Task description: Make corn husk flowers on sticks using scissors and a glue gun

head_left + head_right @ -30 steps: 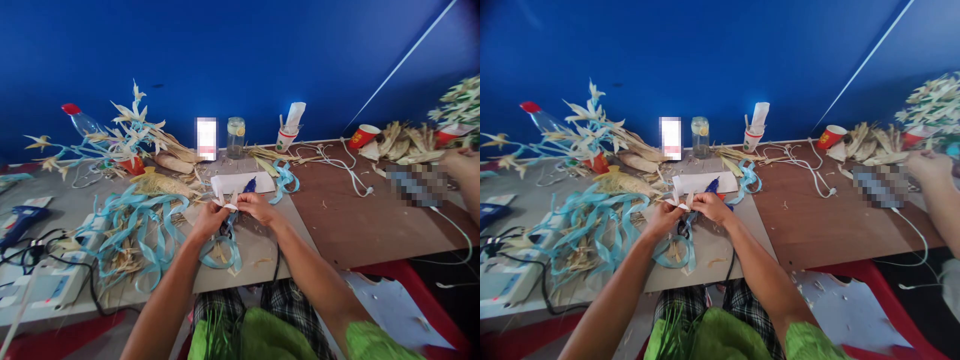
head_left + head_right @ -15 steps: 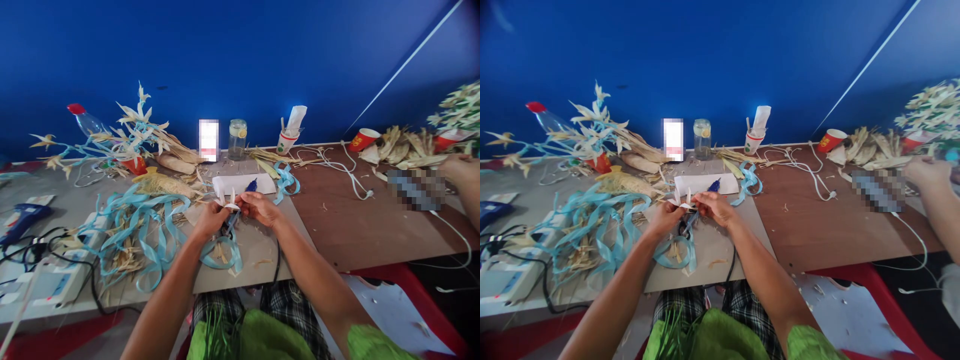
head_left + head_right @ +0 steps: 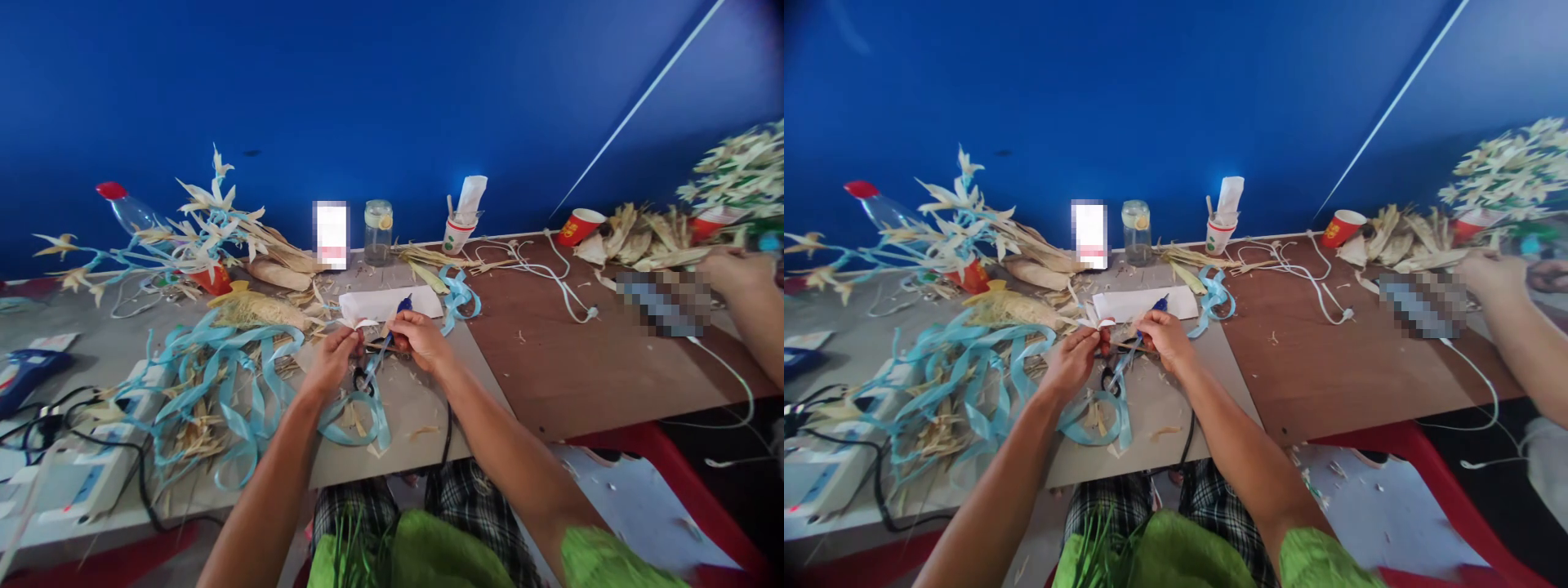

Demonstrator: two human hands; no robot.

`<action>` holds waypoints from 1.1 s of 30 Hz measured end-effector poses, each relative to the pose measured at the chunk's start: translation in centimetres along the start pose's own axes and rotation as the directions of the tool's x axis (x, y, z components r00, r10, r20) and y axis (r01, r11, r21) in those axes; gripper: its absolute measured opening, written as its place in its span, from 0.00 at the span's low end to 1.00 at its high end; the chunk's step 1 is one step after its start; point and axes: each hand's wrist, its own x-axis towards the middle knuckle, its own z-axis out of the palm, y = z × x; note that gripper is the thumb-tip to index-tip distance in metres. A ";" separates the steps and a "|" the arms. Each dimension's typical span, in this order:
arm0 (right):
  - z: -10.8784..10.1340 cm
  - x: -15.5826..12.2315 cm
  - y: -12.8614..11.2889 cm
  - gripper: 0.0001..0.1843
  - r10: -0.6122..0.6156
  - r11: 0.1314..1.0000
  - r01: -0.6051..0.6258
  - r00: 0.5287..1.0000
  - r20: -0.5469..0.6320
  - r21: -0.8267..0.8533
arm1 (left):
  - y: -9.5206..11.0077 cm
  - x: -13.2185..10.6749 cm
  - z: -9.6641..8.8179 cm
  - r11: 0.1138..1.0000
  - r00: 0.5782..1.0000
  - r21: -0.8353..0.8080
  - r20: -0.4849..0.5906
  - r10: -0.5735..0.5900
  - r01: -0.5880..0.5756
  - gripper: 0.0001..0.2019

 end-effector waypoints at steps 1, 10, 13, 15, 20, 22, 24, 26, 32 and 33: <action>0.0 0.0 0.0 0.11 -0.010 1.000 0.010 0.999 -0.034 0.015 | -0.1 0.0 -0.1 0.999 1.000 -0.042 -0.011 -0.011 0.011 0.10; 0.4 0.2 0.9 0.12 -0.200 0.976 0.183 0.968 -0.151 -0.119 | 0.1 0.1 0.6 0.918 0.992 -0.376 0.063 -0.111 0.127 0.10; 0.8 0.1 1.0 0.13 -0.245 0.963 0.222 0.958 -0.151 -0.150 | 0.3 0.1 0.9 0.906 0.991 -0.401 0.062 -0.117 0.132 0.11; 1.1 0.0 1.1 0.13 -0.252 0.960 0.228 0.955 -0.156 -0.160 | 0.2 0.1 1.1 0.905 0.991 -0.405 0.021 -0.133 0.130 0.12; 1.4 -0.2 1.0 0.13 -0.259 0.955 0.229 0.954 -0.151 -0.189 | -0.2 0.3 1.2 0.902 0.987 -0.403 0.036 -0.155 0.156 0.14; 1.4 -0.2 1.0 0.13 -0.268 0.952 0.237 0.951 -0.154 -0.193 | -0.4 0.3 1.2 0.916 0.987 -0.367 0.069 -0.144 0.160 0.15; 1.4 -0.3 0.9 0.13 -0.273 0.951 0.243 0.950 -0.151 -0.189 | -0.5 0.3 1.2 0.928 0.986 -0.337 0.090 -0.138 0.161 0.17; 1.3 -0.2 1.0 0.13 -0.273 0.952 0.248 0.952 -0.135 -0.181 | -0.5 0.3 1.2 0.929 0.985 -0.332 0.103 -0.136 0.163 0.18; 1.3 -0.2 1.3 0.11 -0.293 0.947 0.273 0.951 -0.103 -0.172 | -0.3 0.3 1.5 0.924 0.984 -0.341 0.094 -0.150 0.174 0.17; 1.3 -0.3 1.3 0.11 -0.295 0.945 0.276 0.950 -0.100 -0.174 | -0.4 0.3 1.6 0.925 0.984 -0.336 0.085 -0.155 0.175 0.16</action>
